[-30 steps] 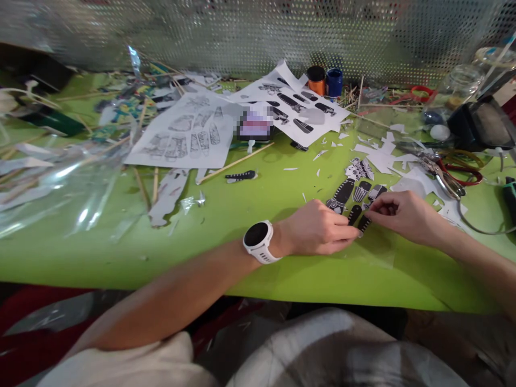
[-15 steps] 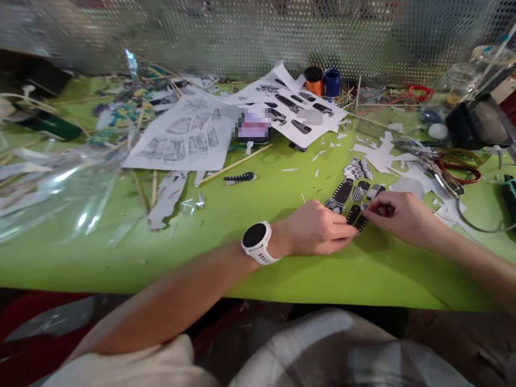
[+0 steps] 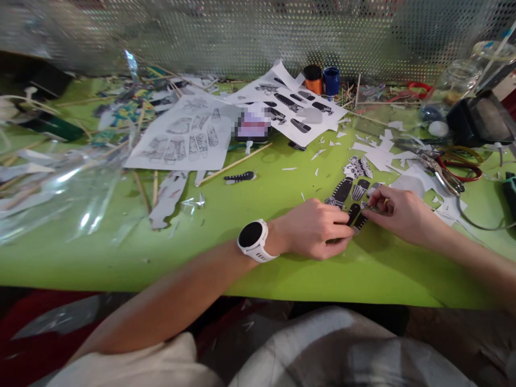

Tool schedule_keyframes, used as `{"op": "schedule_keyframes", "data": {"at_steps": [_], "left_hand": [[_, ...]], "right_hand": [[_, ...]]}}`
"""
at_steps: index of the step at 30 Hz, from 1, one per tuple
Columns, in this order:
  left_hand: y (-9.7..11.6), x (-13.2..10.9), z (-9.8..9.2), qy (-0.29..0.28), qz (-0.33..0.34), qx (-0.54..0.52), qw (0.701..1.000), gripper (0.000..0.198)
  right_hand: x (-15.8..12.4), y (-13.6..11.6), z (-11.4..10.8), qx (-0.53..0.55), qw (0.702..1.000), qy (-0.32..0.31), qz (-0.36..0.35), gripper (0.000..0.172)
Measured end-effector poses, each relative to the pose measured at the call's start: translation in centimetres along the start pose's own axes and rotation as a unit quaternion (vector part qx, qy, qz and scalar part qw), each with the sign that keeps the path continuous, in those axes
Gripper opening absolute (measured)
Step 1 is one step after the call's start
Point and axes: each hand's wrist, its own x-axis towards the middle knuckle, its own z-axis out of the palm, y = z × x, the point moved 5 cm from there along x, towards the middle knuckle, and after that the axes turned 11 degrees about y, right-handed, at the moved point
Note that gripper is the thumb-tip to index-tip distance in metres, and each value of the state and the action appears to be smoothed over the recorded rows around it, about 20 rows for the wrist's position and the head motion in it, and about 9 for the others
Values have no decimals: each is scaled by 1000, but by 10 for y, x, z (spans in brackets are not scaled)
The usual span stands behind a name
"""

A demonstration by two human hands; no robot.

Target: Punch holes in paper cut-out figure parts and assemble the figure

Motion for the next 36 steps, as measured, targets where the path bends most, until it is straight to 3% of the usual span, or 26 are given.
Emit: {"op": "schedule_keyframes", "data": {"at_steps": [7,14,21,25,28,30,32,34,36], "left_hand": [[-1,1,-1,37,13,-94,995,27],[-3,-3,2,23,14,-89,996,29],[-2,0,2,10,-20,-102,994,29],[-2,2,3,-3,-46,-102,994,39],[-1,3,5,-26,-50,-83,995,43],[1,3,5,-34,-49,-63,996,45],[4,2,6,-31,-48,-42,997,47],[8,1,7,-28,-47,-33,998,49],[11,0,6,-25,-48,-42,998,52]], "right_hand": [[1,5,0,21,999,-15,19,22],[-1,0,-2,-5,1000,-22,-15,20],[-5,1,-5,8,999,15,-39,19],[1,11,-6,119,992,-18,41,34],[11,22,-11,288,945,-51,148,47],[19,29,-19,375,908,-31,186,46],[26,35,-28,410,892,11,188,45],[31,41,-35,384,905,68,167,45],[32,44,-40,292,941,123,122,42]]}}
